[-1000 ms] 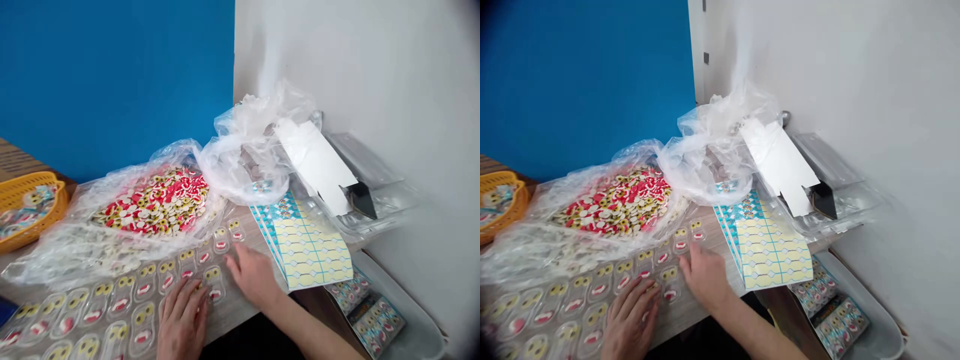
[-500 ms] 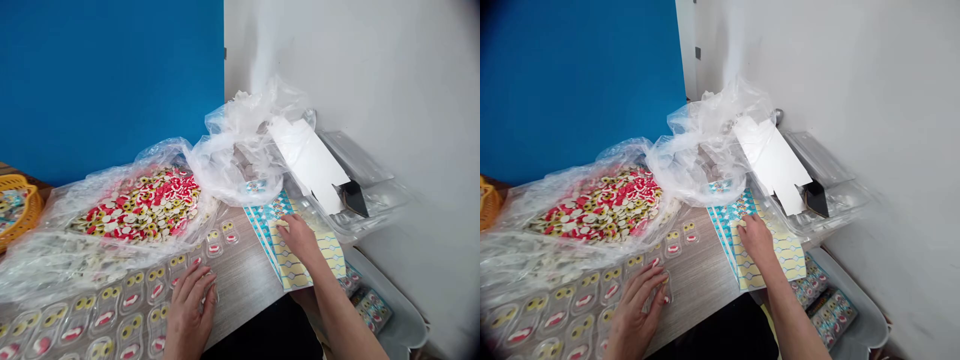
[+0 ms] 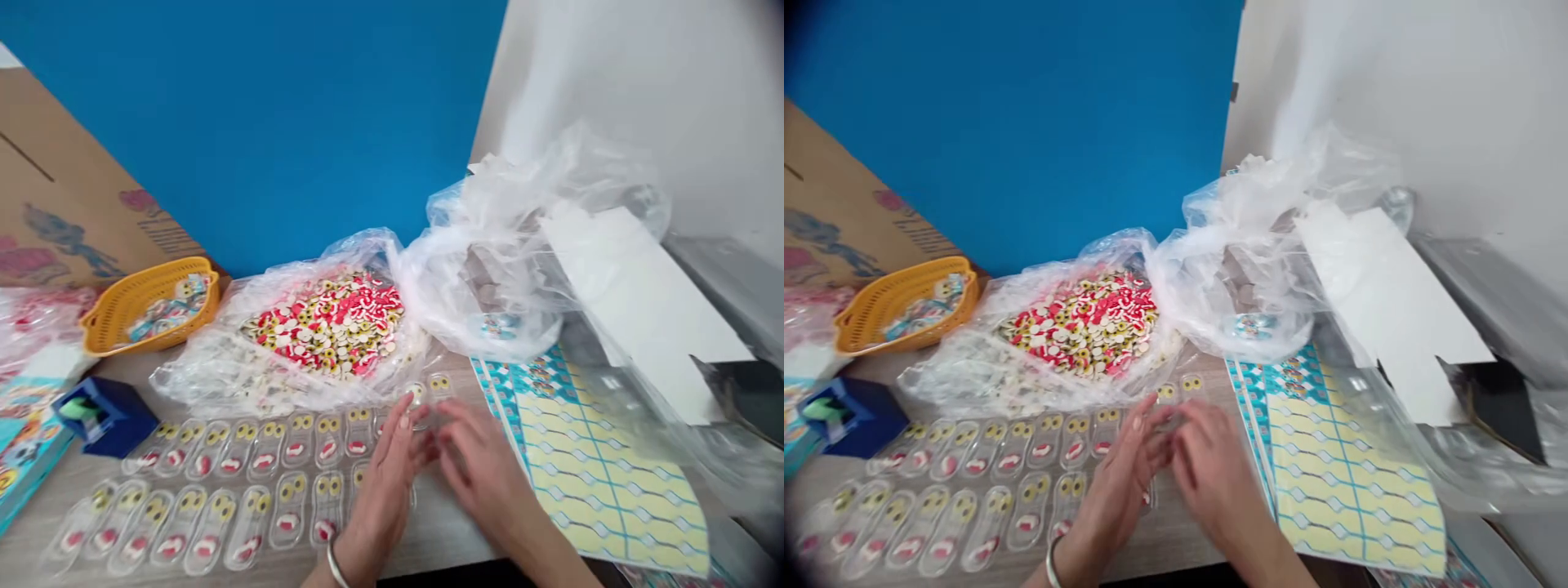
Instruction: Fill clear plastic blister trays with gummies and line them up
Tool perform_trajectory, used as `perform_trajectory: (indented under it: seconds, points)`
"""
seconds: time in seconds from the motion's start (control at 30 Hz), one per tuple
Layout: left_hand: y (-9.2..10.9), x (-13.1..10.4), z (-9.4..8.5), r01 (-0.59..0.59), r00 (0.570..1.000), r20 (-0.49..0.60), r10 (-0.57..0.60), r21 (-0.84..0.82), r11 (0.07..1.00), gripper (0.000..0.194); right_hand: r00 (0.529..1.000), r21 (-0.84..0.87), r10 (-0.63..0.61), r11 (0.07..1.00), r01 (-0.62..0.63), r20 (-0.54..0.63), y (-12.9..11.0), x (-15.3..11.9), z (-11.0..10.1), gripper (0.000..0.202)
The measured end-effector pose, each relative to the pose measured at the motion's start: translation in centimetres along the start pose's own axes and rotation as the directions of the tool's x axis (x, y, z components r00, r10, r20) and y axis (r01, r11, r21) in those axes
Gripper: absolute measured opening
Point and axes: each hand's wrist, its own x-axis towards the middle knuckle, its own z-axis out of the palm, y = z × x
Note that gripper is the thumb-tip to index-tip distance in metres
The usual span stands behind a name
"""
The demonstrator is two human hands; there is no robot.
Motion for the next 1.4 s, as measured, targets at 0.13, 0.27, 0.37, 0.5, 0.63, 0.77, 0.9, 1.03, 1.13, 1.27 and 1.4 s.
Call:
perform_trajectory:
  seconds: [0.13, 0.27, 0.37, 0.5, 0.63, 0.77, 0.9, 1.03, 1.13, 1.27, 1.4]
  points:
    - [2.7, 1.1, -0.7, 0.024, 0.991, -0.122, -0.057, -0.250, 0.968, 0.054, 0.959, 0.250, -0.233, 0.950, 0.189, 0.161, -4.8, 3.4, 0.4, 0.015]
    - [5.6, 2.1, -3.9, -0.069, 0.959, -0.282, 0.003, -0.222, 0.973, 0.051, 0.974, 0.325, -0.102, 0.945, 0.031, 0.202, -3.6, 10.2, 1.6, 0.012]
    - [7.1, 3.1, -5.8, -0.120, 0.937, -0.349, 0.035, -0.225, 0.967, 0.048, 0.970, 0.142, 0.026, 0.988, -0.061, 0.240, -1.5, 15.7, 4.4, 0.020]
    - [7.8, 4.4, -7.1, -0.135, 0.930, -0.367, 0.025, -0.278, 0.951, 0.035, 0.928, -0.129, 0.068, 0.991, -0.022, 0.367, -0.6, 19.9, 9.2, 0.015]
    - [7.7, 5.1, -7.5, -0.131, 0.931, -0.364, 0.008, -0.314, 0.940, 0.033, 0.904, -0.239, 0.079, 0.971, 0.027, 0.420, -0.5, 20.7, 11.2, 0.013]
    - [8.0, 5.2, -7.5, -0.075, 0.945, -0.324, -0.042, -0.339, 0.938, 0.034, 0.923, -0.197, 0.139, 0.978, -0.071, 0.360, 0.3, 20.9, 10.3, 0.022]
    - [8.4, 5.3, -7.2, -0.045, 0.949, -0.312, -0.054, -0.301, 0.953, 0.037, 0.925, -0.249, 0.118, 0.968, -0.026, 0.362, 0.3, 21.5, 10.2, 0.026]
    - [8.2, 5.4, -7.1, -0.055, 0.941, -0.337, -0.037, -0.258, 0.965, 0.036, 0.920, -0.353, 0.102, 0.935, 0.041, 0.378, -0.1, 22.2, 11.4, 0.024]
    - [8.0, 5.5, -7.5, -0.062, 0.946, -0.324, -0.026, -0.260, 0.964, 0.034, 0.932, -0.271, 0.102, 0.963, -0.005, 0.348, 0.3, 22.3, 11.7, 0.020]
    - [7.9, 5.7, -7.7, -0.078, 0.958, -0.287, -0.019, -0.323, 0.943, 0.035, 0.956, 0.051, 0.067, 0.995, -0.085, 0.287, 1.0, 21.0, 11.0, 0.013]
    - [8.1, 5.8, -7.3, -0.070, 0.966, -0.258, -0.034, -0.384, 0.921, 0.038, 0.967, 0.187, 0.068, 0.976, -0.116, 0.245, 0.6, 19.3, 10.0, 0.016]
